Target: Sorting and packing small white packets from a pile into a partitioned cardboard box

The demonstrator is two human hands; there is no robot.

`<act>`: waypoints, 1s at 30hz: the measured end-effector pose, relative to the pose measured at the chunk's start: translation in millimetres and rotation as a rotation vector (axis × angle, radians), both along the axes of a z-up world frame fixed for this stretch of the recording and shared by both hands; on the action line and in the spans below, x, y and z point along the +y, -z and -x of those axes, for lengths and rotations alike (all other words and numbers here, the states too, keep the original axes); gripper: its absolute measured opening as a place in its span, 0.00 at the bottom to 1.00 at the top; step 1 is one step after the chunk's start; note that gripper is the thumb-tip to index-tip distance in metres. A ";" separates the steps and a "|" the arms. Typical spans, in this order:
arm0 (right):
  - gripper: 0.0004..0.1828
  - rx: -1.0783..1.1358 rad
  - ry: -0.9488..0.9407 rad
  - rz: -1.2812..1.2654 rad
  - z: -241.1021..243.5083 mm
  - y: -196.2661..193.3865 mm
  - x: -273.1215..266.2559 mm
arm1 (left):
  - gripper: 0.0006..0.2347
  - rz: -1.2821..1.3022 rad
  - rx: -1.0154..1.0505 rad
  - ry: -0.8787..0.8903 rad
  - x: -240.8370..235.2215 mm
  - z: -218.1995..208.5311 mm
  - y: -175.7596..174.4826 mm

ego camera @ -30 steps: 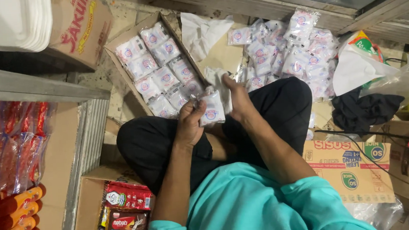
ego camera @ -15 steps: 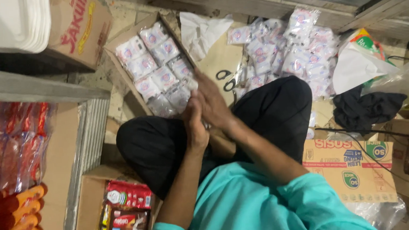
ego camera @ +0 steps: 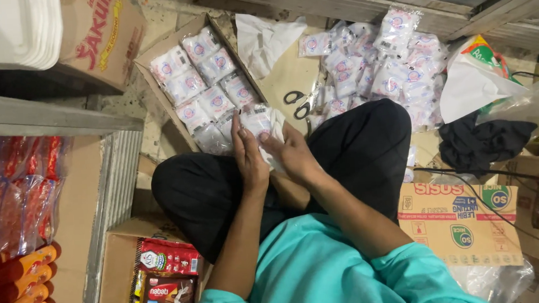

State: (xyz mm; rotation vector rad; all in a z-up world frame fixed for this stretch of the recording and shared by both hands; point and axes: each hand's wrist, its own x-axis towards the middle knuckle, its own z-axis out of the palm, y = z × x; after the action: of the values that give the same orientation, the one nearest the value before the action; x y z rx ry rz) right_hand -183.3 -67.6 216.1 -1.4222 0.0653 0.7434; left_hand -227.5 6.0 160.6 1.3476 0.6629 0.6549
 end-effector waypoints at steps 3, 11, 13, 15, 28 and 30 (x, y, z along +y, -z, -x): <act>0.09 -0.041 0.020 -0.011 -6.2 0.3 1.6 | 0.17 0.173 0.096 0.024 8.0 7.2 33.3; 0.10 -0.151 0.086 0.062 -28.7 46.1 -13.9 | 0.09 0.132 0.014 0.027 24.9 7.6 14.4; 0.10 -0.081 0.260 0.004 -29.9 58.2 -10.4 | 0.09 0.112 -0.017 -0.006 21.8 3.9 14.3; 0.12 0.065 0.425 -0.117 -26.1 65.0 -10.9 | 0.09 0.163 0.023 -0.043 22.5 3.6 37.8; 0.18 -0.137 -0.075 0.093 -68.2 46.6 -11.1 | 0.10 0.206 0.061 0.087 59.4 -21.1 25.0; 0.16 -0.100 -0.034 0.054 -72.0 50.3 -7.8 | 0.14 0.199 0.069 0.108 70.3 -25.2 26.2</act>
State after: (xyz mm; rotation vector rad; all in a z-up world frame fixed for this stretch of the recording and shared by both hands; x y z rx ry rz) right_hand -111.3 -75.4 165.8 -1.5136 -0.0162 0.7015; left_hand -202.4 76.3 134.4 1.2162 0.6868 0.4453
